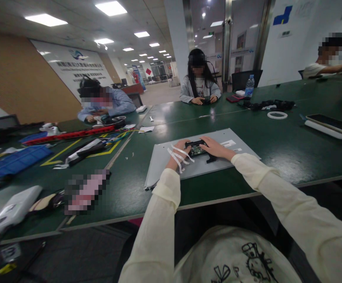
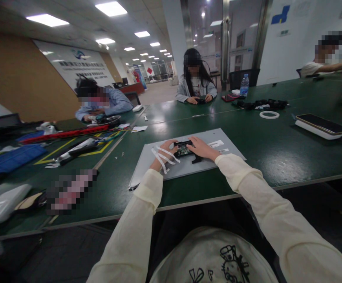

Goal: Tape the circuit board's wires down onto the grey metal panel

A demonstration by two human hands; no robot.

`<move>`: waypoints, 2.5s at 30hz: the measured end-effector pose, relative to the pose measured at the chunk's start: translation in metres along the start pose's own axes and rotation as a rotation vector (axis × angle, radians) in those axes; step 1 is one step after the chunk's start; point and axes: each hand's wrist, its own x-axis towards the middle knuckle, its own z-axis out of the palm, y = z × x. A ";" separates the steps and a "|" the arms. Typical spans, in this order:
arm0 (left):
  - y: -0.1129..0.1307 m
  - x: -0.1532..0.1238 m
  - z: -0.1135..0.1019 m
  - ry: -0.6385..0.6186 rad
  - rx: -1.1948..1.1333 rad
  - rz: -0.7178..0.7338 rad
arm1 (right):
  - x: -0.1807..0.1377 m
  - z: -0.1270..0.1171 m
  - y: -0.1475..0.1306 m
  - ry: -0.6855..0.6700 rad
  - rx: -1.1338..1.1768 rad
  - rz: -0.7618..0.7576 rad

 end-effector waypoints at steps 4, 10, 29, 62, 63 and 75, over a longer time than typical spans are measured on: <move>0.001 0.001 -0.005 0.060 -0.122 -0.034 | 0.000 -0.001 -0.001 -0.009 -0.012 0.029; -0.006 0.006 -0.004 0.089 -0.245 -0.031 | -0.001 -0.002 -0.001 -0.025 -0.001 0.025; 0.005 0.006 -0.002 0.154 -0.394 -0.070 | -0.006 -0.012 -0.082 -0.026 0.567 0.112; -0.016 0.015 0.001 0.280 -0.266 -0.093 | -0.009 -0.036 -0.044 0.130 0.770 0.521; -0.015 0.014 0.001 0.258 -0.256 -0.083 | -0.009 -0.036 -0.040 0.143 0.752 0.548; -0.009 0.016 -0.004 0.196 -0.326 0.003 | -0.006 -0.034 -0.023 0.073 0.756 0.597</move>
